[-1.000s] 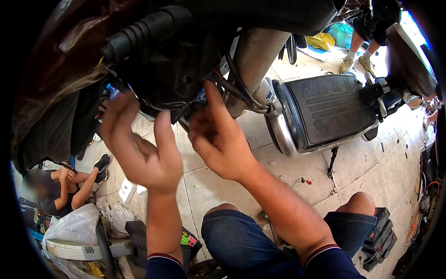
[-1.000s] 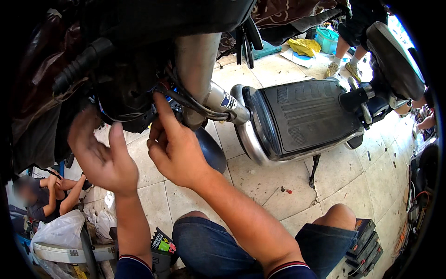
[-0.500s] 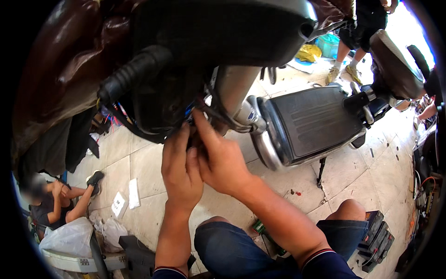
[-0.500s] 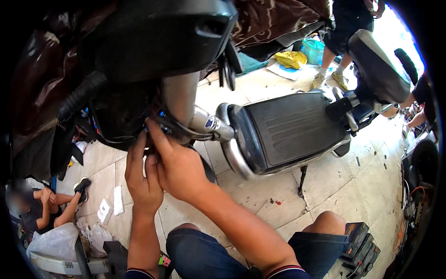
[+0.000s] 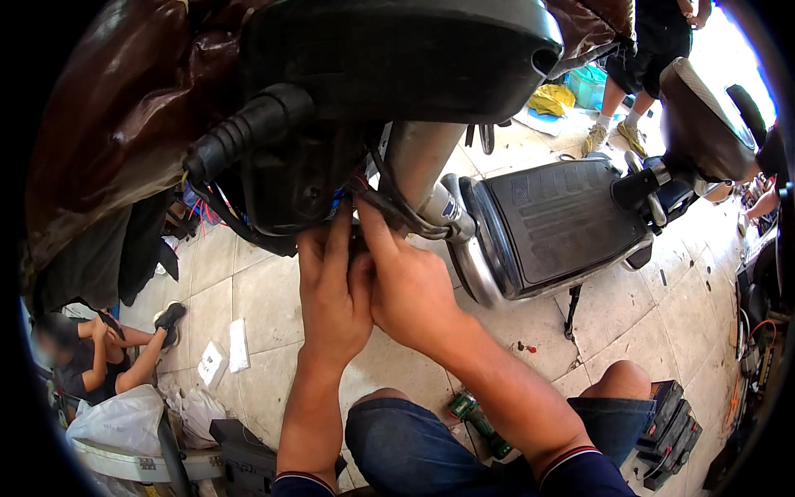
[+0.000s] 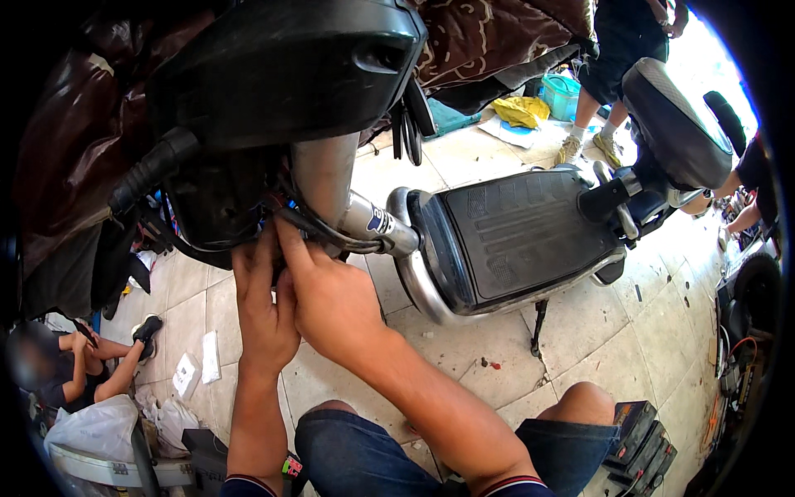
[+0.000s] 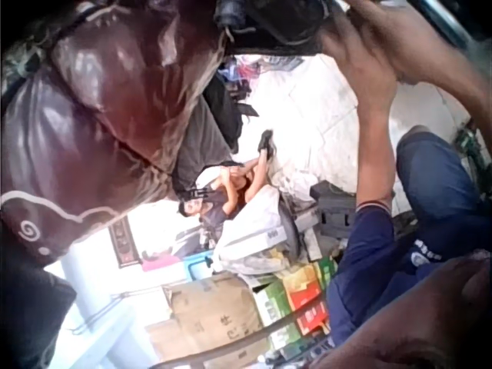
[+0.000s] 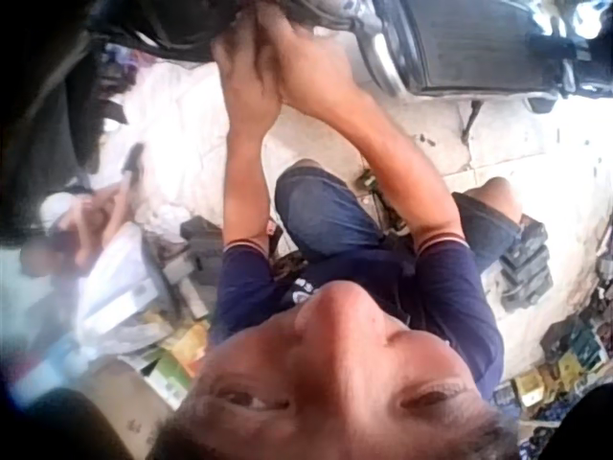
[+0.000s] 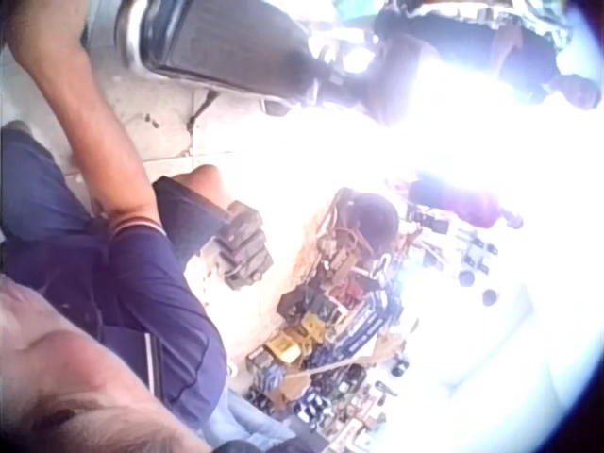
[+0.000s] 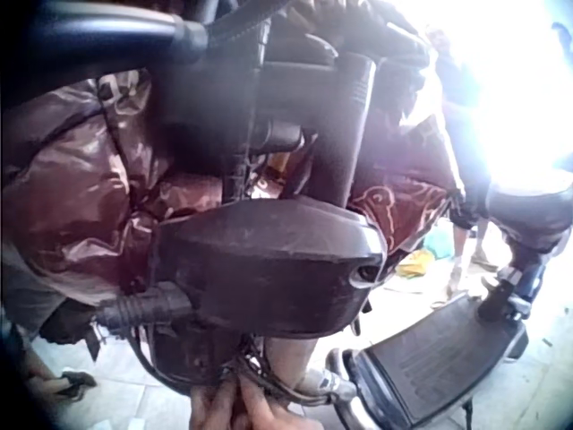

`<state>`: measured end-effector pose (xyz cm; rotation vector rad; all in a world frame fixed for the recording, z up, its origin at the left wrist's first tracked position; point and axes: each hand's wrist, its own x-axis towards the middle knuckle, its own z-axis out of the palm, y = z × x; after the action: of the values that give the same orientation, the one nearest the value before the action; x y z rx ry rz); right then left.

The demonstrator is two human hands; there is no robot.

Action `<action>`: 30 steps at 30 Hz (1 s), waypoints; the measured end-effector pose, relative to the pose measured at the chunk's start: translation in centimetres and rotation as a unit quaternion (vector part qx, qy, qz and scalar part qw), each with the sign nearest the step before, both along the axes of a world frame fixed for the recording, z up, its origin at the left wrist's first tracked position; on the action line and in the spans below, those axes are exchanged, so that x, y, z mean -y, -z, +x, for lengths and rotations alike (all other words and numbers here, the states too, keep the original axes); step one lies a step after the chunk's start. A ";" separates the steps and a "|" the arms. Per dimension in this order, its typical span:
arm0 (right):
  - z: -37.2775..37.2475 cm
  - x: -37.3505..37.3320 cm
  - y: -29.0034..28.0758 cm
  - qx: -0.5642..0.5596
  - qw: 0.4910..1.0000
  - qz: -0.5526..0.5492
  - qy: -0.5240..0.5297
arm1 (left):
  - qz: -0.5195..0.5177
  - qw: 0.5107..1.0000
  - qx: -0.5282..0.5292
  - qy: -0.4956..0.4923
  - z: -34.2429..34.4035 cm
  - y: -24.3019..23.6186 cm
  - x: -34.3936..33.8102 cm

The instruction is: The person installs a brown patterned cover onto the handlebars of a scooter, then attaches a black plastic housing to the front fork area. They connect wires and secure the housing by hand, ensuring the components are fitted correctly.

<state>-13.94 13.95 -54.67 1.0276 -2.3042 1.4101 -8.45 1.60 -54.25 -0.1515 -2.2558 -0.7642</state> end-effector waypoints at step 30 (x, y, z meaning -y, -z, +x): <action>-0.7 0.7 -0.8 -0.043 0.999 0.027 0.007 | -0.161 0.983 0.041 -0.083 -2.4 1.3 1.3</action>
<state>-14.59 13.29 -53.90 1.0631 -2.2943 1.2792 -10.83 0.34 -55.58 -0.0826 -2.4220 -0.3201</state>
